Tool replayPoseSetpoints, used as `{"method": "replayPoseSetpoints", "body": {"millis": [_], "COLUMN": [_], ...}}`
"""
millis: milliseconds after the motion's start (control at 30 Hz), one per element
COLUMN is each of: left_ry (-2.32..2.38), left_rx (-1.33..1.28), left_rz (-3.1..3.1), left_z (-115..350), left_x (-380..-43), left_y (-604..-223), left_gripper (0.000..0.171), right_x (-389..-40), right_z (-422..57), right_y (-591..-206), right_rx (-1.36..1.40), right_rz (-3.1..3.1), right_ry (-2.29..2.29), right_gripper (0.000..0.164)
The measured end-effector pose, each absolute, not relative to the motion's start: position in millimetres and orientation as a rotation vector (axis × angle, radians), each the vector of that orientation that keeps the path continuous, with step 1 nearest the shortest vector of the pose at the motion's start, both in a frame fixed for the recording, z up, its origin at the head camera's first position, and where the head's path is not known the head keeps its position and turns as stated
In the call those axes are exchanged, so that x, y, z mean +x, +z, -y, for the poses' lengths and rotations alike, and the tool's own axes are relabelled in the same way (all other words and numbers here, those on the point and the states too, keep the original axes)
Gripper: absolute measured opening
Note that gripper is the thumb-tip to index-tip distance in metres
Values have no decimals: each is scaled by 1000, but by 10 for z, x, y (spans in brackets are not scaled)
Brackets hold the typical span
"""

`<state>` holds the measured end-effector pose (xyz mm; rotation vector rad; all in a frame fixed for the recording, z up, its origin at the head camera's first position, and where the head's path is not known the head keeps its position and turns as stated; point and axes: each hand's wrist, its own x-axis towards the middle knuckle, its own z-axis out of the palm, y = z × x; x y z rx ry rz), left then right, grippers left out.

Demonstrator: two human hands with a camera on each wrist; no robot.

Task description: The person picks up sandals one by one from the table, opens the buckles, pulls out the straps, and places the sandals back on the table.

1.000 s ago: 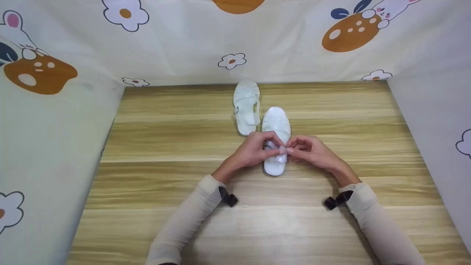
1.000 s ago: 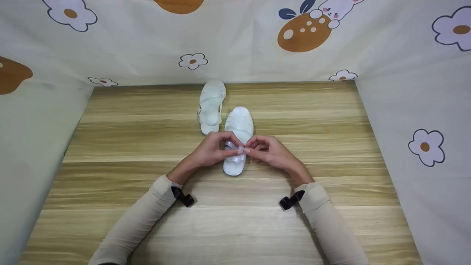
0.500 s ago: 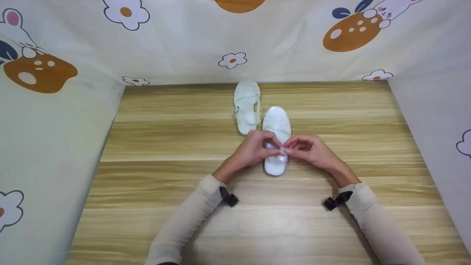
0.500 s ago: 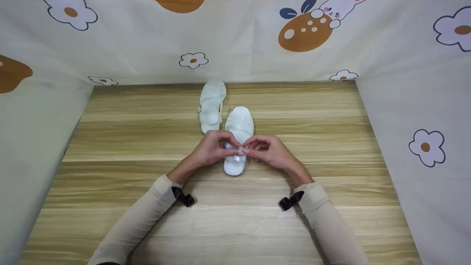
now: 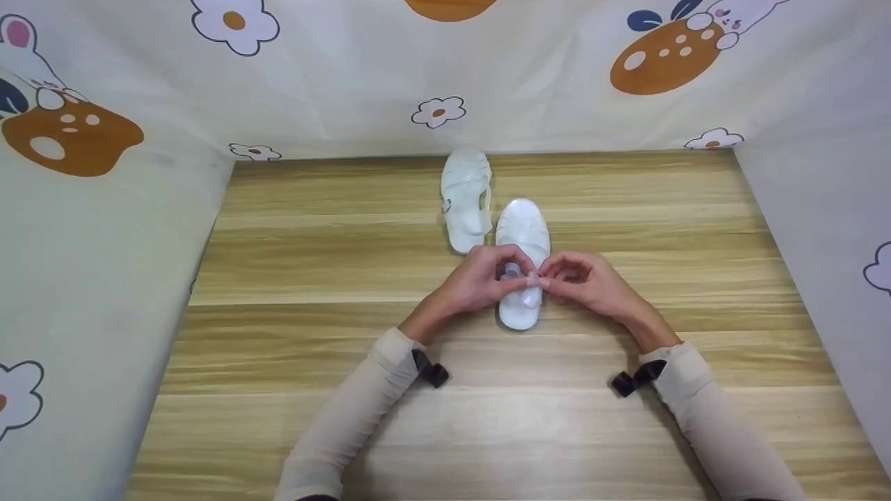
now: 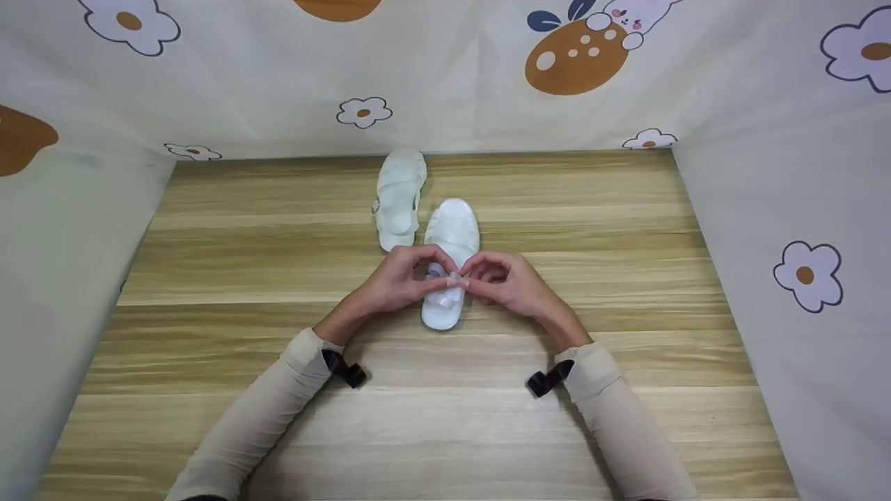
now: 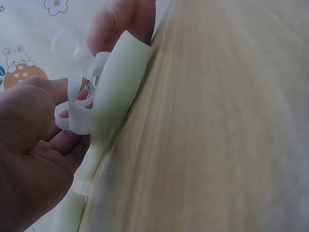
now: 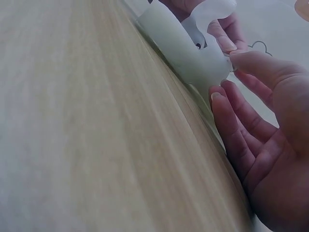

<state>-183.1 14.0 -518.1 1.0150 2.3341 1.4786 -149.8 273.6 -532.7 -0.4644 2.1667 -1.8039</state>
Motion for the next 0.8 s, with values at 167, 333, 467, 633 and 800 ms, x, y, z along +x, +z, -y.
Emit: {"method": "replayPoseSetpoints", "body": {"millis": [167,333,467,633,800], "left_ry": [1462,1421,1387,1324,1286], "left_rx": [1027,1053,1076,1145,1210], "left_rz": [-2342,-2375,-2386,-2407,-2396], "left_z": [-138,-138,-142,-148,-129], "left_x": [-1828,-1819,-1812,-1811,-1837], "left_y": [-5185,-5179,-5174,-5160,-5153], "left_gripper": [15,18,17,17,16], "right_x": [-1497,-1494,-1501,-1510,-1514], "right_z": [-2725,-2713,-2711,-2699,-2694], "right_y": [-5309,-5294,-5297,-5293,-5299], "right_rx": [-451,-438,-439,-464,-488], "right_rz": [-2154,-2179,-2214,-2236,-2247], "right_ry": [-1808,-1785,-1752,-1727,-1720], "right_gripper": [20,20,20,18,18]}}
